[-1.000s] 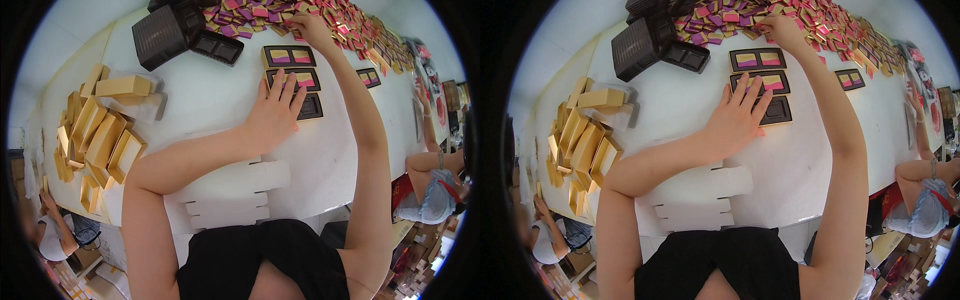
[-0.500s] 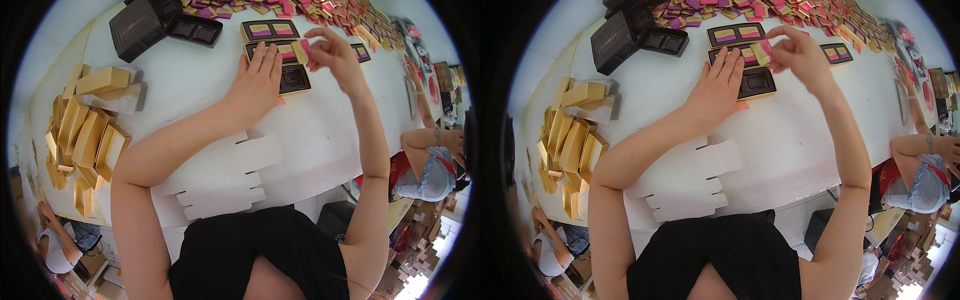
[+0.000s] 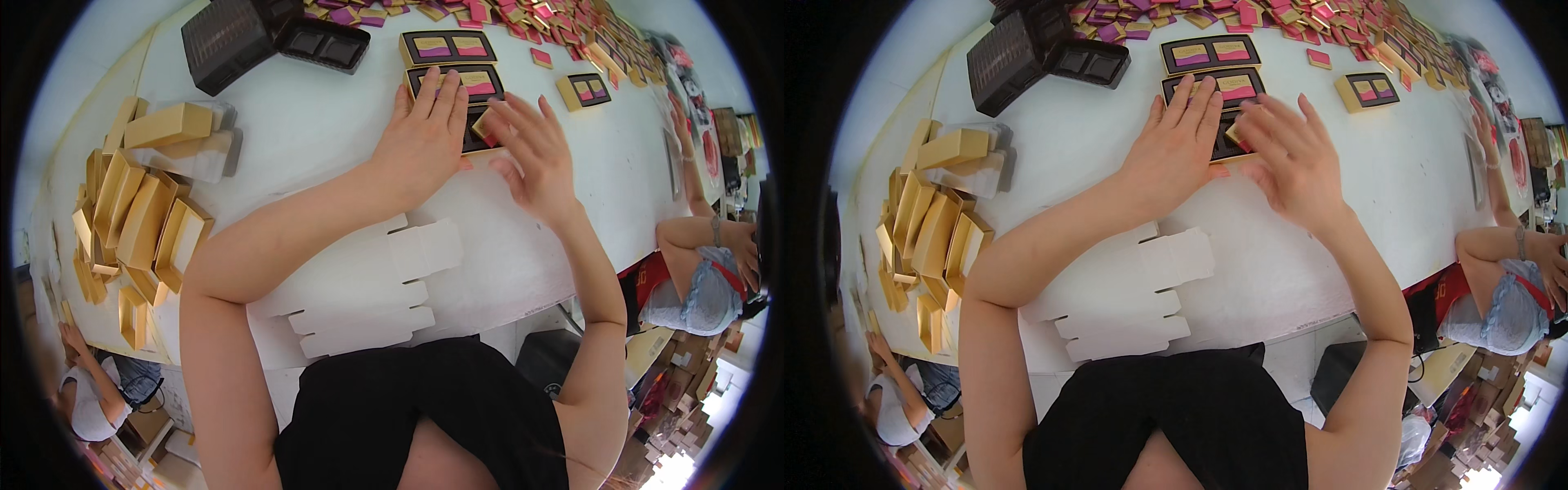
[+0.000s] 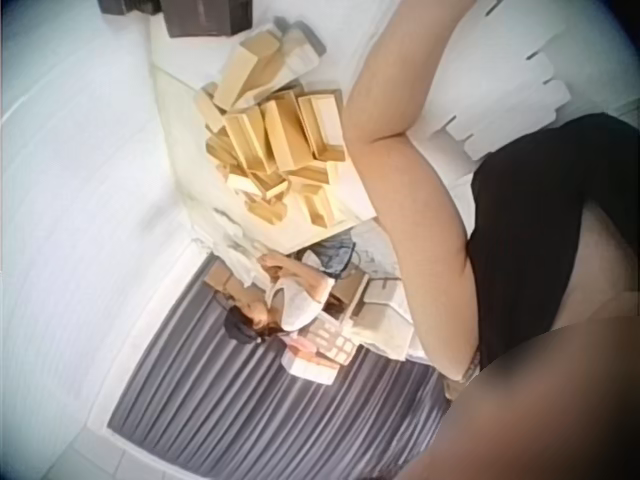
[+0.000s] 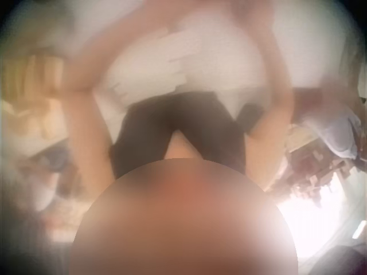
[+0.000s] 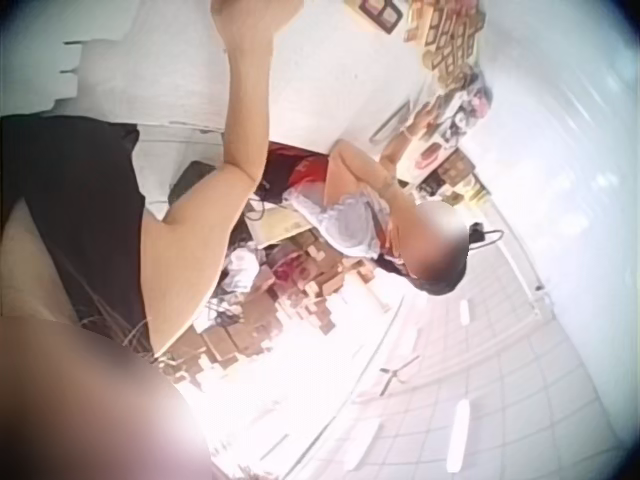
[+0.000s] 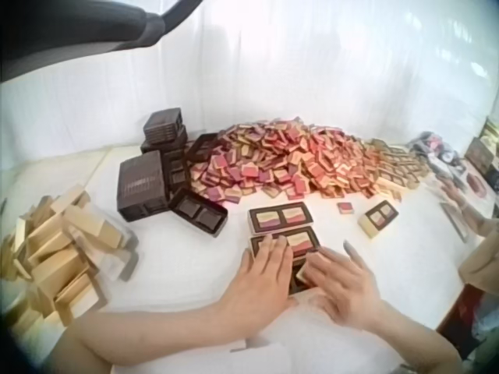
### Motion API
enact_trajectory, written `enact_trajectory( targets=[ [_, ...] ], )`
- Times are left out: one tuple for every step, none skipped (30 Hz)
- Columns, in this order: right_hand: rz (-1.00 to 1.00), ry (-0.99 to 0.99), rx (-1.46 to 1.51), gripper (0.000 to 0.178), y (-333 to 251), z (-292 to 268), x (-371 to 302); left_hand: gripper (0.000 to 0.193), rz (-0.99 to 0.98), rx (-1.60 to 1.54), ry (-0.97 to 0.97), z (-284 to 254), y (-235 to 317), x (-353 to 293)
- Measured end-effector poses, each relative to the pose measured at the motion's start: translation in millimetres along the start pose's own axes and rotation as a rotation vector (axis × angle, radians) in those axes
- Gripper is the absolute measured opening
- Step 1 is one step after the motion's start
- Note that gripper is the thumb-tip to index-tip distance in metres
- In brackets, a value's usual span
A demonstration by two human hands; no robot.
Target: The person folds flat cardboard pieces into small rectangular boxes and places them on the table. They then pick up black plastic trays and insert them into the assembled boxes. The person stacks the completed boxes on the table.
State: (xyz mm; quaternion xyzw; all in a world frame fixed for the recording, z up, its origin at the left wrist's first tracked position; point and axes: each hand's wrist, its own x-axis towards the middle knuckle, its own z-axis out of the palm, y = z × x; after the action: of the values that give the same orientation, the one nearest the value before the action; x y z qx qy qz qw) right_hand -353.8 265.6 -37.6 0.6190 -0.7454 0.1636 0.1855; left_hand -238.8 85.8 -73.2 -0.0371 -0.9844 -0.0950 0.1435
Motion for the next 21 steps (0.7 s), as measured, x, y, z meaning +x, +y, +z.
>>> enact_trajectory(
  targets=[
    [-0.057,-0.064,0.009,0.049,1.6,4.0,-7.3,0.093,0.002,0.002,0.001,-0.3,-0.1,0.2],
    [-0.114,-0.127,0.017,0.054,1.1,7.4,-12.6,0.092,0.004,0.004,0.002,-0.7,-0.1,0.4],
    [-0.079,-0.138,-0.007,0.060,-1.3,10.1,-16.1,0.092,0.006,0.007,0.003,-0.7,0.0,0.5],
    [-0.045,-0.146,-0.029,0.066,-5.7,12.9,-17.5,0.091,0.008,0.015,0.009,0.4,-0.2,0.9],
    [-0.012,-0.154,-0.051,0.072,-11.5,14.1,-17.5,0.090,0.010,0.024,0.015,2.6,0.0,1.3],
    [0.034,-0.154,-0.095,0.074,-22.1,15.2,-16.4,0.089,0.012,0.034,0.021,4.9,0.1,1.6],
    [0.078,-0.151,-0.137,0.076,-38.5,15.9,-10.9,0.088,0.009,0.045,0.036,6.8,-0.5,0.8],
    [0.123,-0.148,-0.181,0.078,-48.3,15.2,-7.1,0.088,0.009,0.055,0.052,8.8,-0.9,0.5],
    [0.133,-0.166,-0.195,0.079,-50.8,14.5,-5.3,0.087,0.007,0.066,0.068,9.8,-1.4,0.3],
    [0.144,-0.187,-0.212,0.081,-52.1,13.7,-3.9,0.087,0.007,0.043,0.068,9.3,-1.0,0.6],
    [0.154,-0.208,-0.228,0.082,-52.6,13.0,-2.3,0.087,0.007,0.021,0.068,8.0,-0.5,0.7],
    [0.145,-0.195,-0.194,0.076,-51.2,11.3,-2.0,0.086,0.005,-0.002,0.067,6.8,-0.3,0.9],
    [0.138,-0.182,-0.159,0.069,-48.4,8.6,-3.9,0.086,0.012,0.035,0.049,5.7,-0.3,0.8],
    [0.130,-0.169,-0.123,0.063,-44.3,5.5,-5.2,0.086,0.018,0.072,0.030,4.5,-0.4,0.7],
    [0.146,-0.197,-0.027,0.053,-34.5,1.9,-3.8,0.087,0.024,0.110,0.012,3.9,-0.6,0.2],
    [0.167,-0.221,0.065,0.043,-18.9,-3.5,1.7,0.087,0.019,0.088,0.013,3.2,0.7,1.0],
    [0.183,-0.244,0.162,0.033,-5.6,-5.2,13.8,0.087,0.008,0.072,0.013,3.0,1.5,0.6],
    [0.451,-0.269,0.183,0.023,4.2,-11.6,43.5,0.086,-0.009,0.060,0.013,2.6,1.2,-1.3],
    [0.426,-0.143,0.163,0.018,24.2,-3.5,68.7,0.087,-0.004,0.056,0.001,1.0,1.8,-1.6],
    [0.395,-0.020,0.142,0.014,44.2,5.7,94.9,0.088,-0.004,0.056,-0.012,-1.2,1.4,-2.1],
    [0.066,0.248,0.073,0.016,74.1,26.9,113.7,0.088,0.013,0.053,-0.021,-3.4,1.7,0.7]
  ],
)
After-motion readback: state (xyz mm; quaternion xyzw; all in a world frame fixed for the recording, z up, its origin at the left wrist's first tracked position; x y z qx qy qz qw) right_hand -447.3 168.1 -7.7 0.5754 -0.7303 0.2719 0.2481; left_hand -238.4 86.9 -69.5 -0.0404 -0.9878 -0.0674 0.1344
